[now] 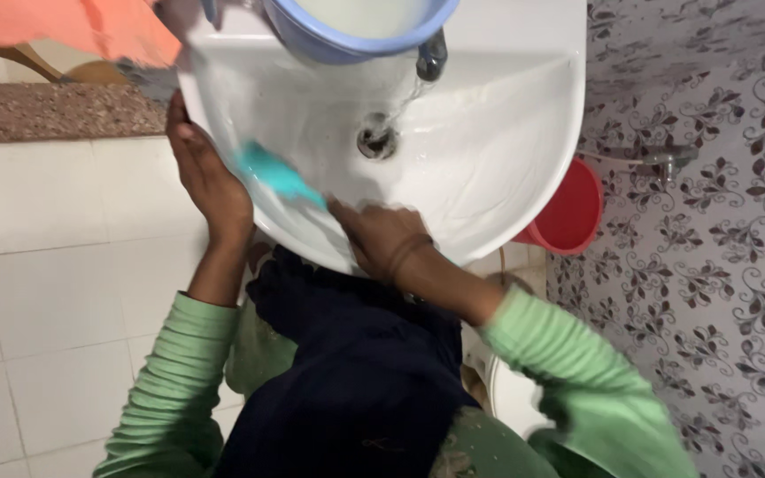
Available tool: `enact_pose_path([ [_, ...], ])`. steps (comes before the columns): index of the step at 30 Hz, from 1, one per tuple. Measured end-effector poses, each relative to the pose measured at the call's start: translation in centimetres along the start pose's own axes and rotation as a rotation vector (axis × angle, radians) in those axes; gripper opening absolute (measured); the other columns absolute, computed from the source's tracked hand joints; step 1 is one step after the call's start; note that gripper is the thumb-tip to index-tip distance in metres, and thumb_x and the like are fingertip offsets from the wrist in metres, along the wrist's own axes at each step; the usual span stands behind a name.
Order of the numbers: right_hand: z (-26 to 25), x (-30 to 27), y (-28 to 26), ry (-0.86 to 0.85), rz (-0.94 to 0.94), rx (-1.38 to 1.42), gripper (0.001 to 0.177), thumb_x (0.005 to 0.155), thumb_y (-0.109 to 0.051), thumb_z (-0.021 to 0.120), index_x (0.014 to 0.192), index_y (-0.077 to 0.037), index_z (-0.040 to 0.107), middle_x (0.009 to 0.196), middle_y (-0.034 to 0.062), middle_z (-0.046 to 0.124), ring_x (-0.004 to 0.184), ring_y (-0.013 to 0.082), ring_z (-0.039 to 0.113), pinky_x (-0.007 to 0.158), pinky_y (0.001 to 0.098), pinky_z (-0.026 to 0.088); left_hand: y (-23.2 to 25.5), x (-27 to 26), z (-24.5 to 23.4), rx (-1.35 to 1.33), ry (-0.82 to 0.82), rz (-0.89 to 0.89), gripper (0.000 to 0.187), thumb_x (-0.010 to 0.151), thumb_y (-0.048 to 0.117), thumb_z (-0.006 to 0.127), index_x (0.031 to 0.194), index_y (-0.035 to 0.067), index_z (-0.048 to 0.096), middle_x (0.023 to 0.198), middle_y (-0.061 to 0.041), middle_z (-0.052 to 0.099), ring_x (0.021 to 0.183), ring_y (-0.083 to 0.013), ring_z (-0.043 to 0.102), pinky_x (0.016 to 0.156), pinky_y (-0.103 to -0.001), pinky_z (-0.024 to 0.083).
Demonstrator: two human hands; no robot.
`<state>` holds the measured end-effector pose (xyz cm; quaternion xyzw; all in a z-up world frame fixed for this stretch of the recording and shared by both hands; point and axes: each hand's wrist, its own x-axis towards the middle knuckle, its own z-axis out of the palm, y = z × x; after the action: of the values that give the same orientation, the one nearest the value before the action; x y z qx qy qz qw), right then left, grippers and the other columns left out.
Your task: The person cleans a white bathroom sink using a blue scrub brush and soapy water from a blue basin. They scrub the basin and faucet area, then switch to an orange cloth to wipe and dry the sink surface and surrounding counter.
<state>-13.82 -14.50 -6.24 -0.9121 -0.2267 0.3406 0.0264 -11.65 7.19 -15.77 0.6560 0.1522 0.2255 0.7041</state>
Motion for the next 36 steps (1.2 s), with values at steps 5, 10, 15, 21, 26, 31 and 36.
enact_pose_path([
  [5,2.6,11.0,5.4,0.385,0.066,-0.221,0.051,0.094,-0.018,0.047,0.144,-0.026,0.055,0.102,0.0184,0.072,0.089,0.0377,0.071,0.072,0.0496,0.055,0.2,0.2,0.0,0.080,-0.008,0.012,0.073,0.115,0.056,0.028,0.159,-0.001,0.036,0.163,-0.019,0.043,0.151,-0.0307,0.045,0.127,-0.041,0.035],
  [10,-0.5,5.5,17.2,0.146,0.361,-0.427,0.035,0.092,-0.012,0.055,0.124,-0.018,0.069,0.099,0.0167,0.076,0.093,0.0347,0.074,0.074,0.0464,0.058,0.5,0.2,-0.2,0.119,-0.023,0.023,0.069,0.117,0.052,0.029,0.160,-0.002,0.033,0.164,-0.020,0.041,0.152,-0.0305,0.044,0.127,-0.041,0.035],
  [15,-1.4,6.4,13.2,0.296,0.430,-0.142,0.039,0.091,-0.014,0.056,0.124,-0.028,0.072,0.101,0.0194,0.074,0.092,0.0375,0.072,0.080,0.0460,0.057,0.7,0.2,-0.1,0.103,-0.020,0.021,0.070,0.116,0.053,0.031,0.160,-0.001,0.034,0.164,-0.020,0.042,0.151,-0.0306,0.046,0.127,-0.041,0.037],
  [21,-0.4,-0.9,5.7,0.107,-0.073,-0.025,0.038,0.095,-0.029,0.061,0.131,-0.034,0.068,0.087,0.0094,0.075,0.072,0.0345,0.071,0.070,0.0473,0.058,0.3,0.1,-0.4,0.062,-0.057,0.050,0.072,0.118,0.055,0.033,0.163,-0.001,0.032,0.165,-0.020,0.039,0.154,-0.0316,0.045,0.129,-0.043,0.039],
  [26,-5.5,-10.4,10.3,-0.353,0.212,-0.540,0.055,0.095,-0.023,0.060,0.148,-0.030,0.052,0.096,0.0085,0.075,0.085,0.0272,0.074,0.068,0.0413,0.060,-0.7,0.0,-0.3,-0.015,-0.051,0.085,0.069,0.121,0.053,0.035,0.164,0.000,0.033,0.160,-0.019,0.041,0.148,-0.0289,0.047,0.126,-0.041,0.042],
  [31,-3.2,-7.5,7.2,-0.374,0.283,-0.613,0.058,0.084,-0.040,0.065,0.134,-0.011,0.059,0.097,0.0098,0.072,0.086,0.0258,0.073,0.062,0.0423,0.060,-1.4,-0.2,-0.6,-0.107,-0.073,0.103,0.058,0.124,0.046,0.037,0.161,0.001,0.033,0.159,-0.016,0.043,0.143,-0.0245,0.050,0.121,-0.037,0.044],
  [36,-0.2,-10.4,4.1,-0.144,-0.003,-0.536,0.059,0.092,-0.017,0.055,0.150,-0.015,0.047,0.086,0.0176,0.071,0.068,0.0275,0.073,0.055,0.0401,0.057,-1.5,-0.4,-0.8,-0.161,-0.083,0.109,0.048,0.128,0.035,0.038,0.162,0.002,0.032,0.163,-0.014,0.043,0.143,-0.0226,0.048,0.123,-0.036,0.041],
])
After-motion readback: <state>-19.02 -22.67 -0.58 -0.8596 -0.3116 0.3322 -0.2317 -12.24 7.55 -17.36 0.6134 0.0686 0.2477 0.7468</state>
